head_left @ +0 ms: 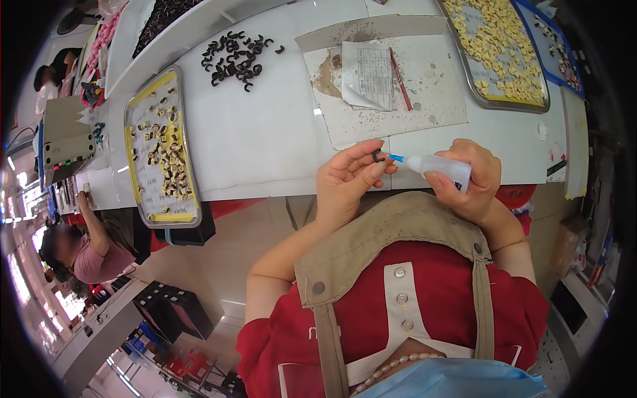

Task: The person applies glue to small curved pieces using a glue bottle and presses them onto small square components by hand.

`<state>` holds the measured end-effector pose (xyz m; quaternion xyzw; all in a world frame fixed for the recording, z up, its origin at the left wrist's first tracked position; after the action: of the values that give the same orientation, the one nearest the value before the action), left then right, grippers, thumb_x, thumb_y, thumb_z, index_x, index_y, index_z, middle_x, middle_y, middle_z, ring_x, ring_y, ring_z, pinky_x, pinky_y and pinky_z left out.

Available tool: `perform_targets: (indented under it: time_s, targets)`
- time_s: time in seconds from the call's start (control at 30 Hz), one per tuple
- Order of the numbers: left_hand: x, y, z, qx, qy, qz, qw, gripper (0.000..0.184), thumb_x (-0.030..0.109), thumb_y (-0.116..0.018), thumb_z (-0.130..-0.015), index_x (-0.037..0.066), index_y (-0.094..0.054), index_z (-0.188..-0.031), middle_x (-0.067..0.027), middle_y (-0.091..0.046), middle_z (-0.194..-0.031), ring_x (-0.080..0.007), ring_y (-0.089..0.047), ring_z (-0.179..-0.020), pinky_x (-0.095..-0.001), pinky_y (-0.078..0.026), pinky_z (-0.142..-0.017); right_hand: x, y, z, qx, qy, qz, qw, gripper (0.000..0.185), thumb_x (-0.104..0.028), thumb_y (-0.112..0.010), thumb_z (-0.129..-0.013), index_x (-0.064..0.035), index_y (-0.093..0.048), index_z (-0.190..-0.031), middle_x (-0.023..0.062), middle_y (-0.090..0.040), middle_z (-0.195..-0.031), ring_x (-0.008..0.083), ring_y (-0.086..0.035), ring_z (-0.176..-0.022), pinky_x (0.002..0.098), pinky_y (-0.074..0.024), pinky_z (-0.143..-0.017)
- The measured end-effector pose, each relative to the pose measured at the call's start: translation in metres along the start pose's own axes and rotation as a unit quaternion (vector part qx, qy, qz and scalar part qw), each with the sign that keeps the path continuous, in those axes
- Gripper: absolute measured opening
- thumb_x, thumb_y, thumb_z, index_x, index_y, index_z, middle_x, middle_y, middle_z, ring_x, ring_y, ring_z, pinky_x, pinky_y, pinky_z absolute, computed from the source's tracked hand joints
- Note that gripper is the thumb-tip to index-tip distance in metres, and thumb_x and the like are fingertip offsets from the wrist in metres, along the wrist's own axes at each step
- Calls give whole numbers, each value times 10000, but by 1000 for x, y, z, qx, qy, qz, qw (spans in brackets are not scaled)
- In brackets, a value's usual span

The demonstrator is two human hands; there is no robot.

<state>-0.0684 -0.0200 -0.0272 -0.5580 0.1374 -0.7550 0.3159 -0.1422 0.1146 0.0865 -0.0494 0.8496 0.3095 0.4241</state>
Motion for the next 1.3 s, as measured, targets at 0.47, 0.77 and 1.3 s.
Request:
perform_targets:
  time_s: [0.47,0.77,1.3]
  targets:
    - [-2,0,1,4,8,4,1000,342,61,-635,-799,0,-538,-1122,-107,-628,-957,-166,-615,-856,-213,-472,-652,2,2,-1,8,-2,9,1000,186,-66,-727,-603,-44,-583,-719,40,-500,-550,139,-479,-438,246,-345,-406]
    - [-4,-3,0,12,17,-13,1000,341,67,-631,-803,2,-537,-1124,-113,-629,-963,-168,-617,-853,-219,-474,-649,7,6,1,16,-5,-4,1000,176,-53,-718,-609,-39,-581,-719,46,-504,-551,143,-484,-441,247,-353,-409]
    - [1,-3,-1,29,-33,-15,999,302,-2,-625,-779,15,-563,-1074,-125,-630,-935,-190,-619,-823,-233,-455,-610,6,11,3,4,-12,-6,1000,187,-75,-724,-609,-40,-568,-707,45,-491,-539,146,-466,-428,251,-343,-401]
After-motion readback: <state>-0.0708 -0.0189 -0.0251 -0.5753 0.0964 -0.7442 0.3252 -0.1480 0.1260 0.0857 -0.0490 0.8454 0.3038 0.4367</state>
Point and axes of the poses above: each hand's wrist, its own z-axis away from the middle knuckle, its own y-axis out of the back of the hand, x = y × z, the point moved 9 cm from there along -z, towards the middle knuckle
